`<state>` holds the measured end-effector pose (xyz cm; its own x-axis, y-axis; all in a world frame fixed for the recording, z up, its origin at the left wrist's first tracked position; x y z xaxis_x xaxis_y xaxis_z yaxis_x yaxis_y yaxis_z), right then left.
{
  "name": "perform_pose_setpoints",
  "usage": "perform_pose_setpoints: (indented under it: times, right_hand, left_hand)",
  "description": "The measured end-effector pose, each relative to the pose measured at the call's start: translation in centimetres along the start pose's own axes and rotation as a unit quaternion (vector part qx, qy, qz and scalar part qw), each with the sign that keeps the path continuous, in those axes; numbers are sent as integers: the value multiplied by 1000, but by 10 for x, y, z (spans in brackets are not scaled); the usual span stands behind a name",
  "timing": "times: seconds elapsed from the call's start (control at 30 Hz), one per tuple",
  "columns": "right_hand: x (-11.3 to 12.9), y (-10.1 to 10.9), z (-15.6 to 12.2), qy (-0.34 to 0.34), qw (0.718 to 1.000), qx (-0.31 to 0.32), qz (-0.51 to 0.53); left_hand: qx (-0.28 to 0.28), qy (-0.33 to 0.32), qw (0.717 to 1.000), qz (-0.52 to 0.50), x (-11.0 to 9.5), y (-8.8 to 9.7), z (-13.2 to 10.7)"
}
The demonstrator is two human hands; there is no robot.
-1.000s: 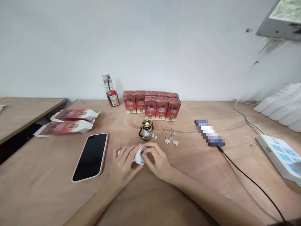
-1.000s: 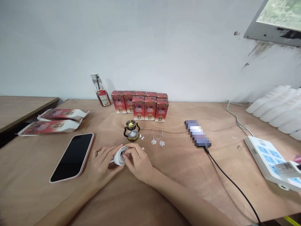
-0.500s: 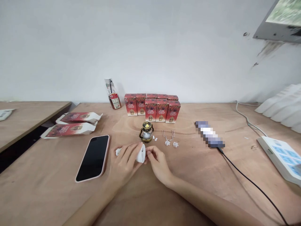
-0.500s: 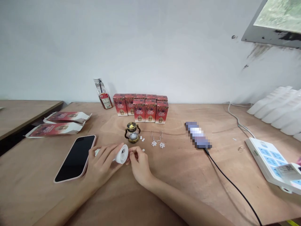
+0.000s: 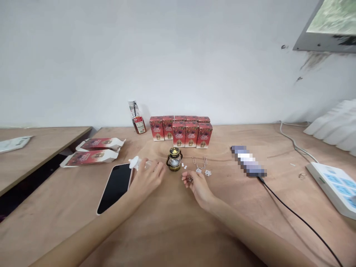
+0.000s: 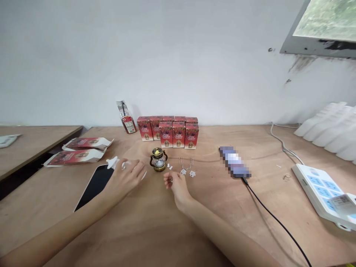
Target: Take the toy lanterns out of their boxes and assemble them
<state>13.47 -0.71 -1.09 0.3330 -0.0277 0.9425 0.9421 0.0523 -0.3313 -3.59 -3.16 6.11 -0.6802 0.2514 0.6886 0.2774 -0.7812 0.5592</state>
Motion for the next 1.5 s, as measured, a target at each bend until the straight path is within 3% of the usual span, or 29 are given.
perform_pose_setpoints:
  times: [0.17, 0.37, 0.53, 0.73, 0.83, 0.97, 1.03, 1.1, 1.2, 1.37, 1.5]
  right_hand:
    - [0, 13, 25, 31, 996, -69, -52]
    - [-9, 11, 30, 67, 992, -56, -92]
    - [-7, 9, 28, 83, 990, -32, -108]
    - [5, 11, 20, 113, 980, -2, -162]
    - [11, 20, 16, 186, 939, 35, -287]
    - [14, 42, 14, 318, 814, 95, -476]
    - [14, 54, 11, 349, 755, 120, -542]
    - [14, 64, 5, 356, 716, 136, -584]
    - [18, 78, -6, 353, 700, 151, -601]
    - [28, 88, -16, 341, 710, 144, -599]
    - [31, 85, -14, 349, 714, 137, -591]
  left_hand:
    - [52, 36, 998, 8, -16, -31, -4]
    - [44, 71, 996, -43, -38, -46, -4]
    - [-5, 82, 994, -69, -38, -47, -6]
    - [-22, 62, 997, -47, -33, -35, -11]
    - [-47, 45, 998, -14, -30, -26, -17]
    - [-80, -18, 997, 18, -31, -19, -18]
    - [-69, -60, 996, 23, -35, -21, -14]
    - [-45, -86, 995, 36, -39, -25, -9]
    - [-20, -102, 992, 70, -43, -34, -1]
    - [-8, -104, 992, 76, -38, -51, 6]
    - [8, -109, 994, 21, -26, -70, 10]
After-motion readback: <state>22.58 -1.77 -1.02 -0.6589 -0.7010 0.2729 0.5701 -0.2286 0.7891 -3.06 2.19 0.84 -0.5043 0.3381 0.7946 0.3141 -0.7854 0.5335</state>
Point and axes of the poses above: each hand's wrist, its own z-axis towards the middle knuckle, its own y-axis out of the back of the hand, x = y × z, the point moved 1 cm from there along z, towards the middle knuckle, and after that the axes turned 7 degrees about z, right-handed, at the moved point
